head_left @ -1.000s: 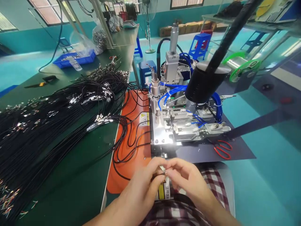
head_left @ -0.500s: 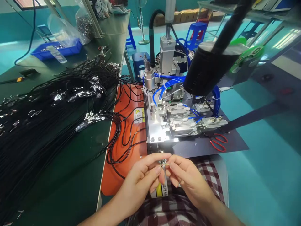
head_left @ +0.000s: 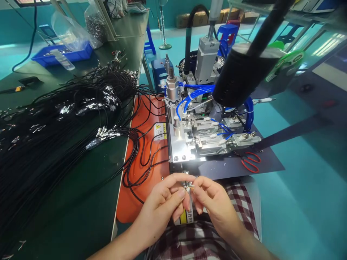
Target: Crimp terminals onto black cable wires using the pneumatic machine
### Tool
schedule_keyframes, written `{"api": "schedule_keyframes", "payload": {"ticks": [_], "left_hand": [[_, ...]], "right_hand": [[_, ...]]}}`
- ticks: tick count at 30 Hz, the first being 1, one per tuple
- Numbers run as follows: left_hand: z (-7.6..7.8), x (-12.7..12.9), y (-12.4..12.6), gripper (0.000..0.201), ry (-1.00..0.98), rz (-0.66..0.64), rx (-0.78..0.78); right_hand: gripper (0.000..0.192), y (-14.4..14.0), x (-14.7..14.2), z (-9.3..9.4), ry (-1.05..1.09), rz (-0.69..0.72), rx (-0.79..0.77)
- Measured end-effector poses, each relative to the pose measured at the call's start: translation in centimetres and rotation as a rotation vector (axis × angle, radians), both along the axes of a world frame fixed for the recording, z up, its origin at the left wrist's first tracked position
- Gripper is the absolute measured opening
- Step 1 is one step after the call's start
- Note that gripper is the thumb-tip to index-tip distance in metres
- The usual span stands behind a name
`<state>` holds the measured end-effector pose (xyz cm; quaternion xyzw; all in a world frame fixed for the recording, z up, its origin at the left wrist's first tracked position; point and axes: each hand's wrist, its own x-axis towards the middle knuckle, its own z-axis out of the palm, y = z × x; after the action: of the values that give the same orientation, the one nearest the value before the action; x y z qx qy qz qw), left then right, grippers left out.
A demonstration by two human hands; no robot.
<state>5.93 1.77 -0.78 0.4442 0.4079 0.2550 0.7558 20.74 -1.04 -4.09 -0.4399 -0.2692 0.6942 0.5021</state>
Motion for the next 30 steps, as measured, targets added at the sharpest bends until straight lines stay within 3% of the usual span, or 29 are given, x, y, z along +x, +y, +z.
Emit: {"api": "schedule_keyframes", "payload": {"ticks": [8, 16, 23, 30], "left_hand": [[0.0, 0.1, 0.1, 0.024, -0.067, 0.016, -0.044], [0.1, 0.0, 0.1, 0.024, -0.094, -0.008, -0.042], [-0.5, 0.0, 0.1, 0.022, -0.13, 0.023, -0.066], [-0.7, 0.1, -0.2, 0.02, -0.087, 0.049, -0.024]], "right_hand": [[0.023, -0.7, -0.1, -1.1, 0.03, -0.019, 0.006], [0.027, 0.0, 0.5, -0.2, 0.108, -0.011, -0.034], [0.022, -0.5, -0.3, -0.1, -0.098, -0.096, 0.035], [0.014, -1.5, -0.8, -0.7, -0.296, -0.095, 0.137]]}}
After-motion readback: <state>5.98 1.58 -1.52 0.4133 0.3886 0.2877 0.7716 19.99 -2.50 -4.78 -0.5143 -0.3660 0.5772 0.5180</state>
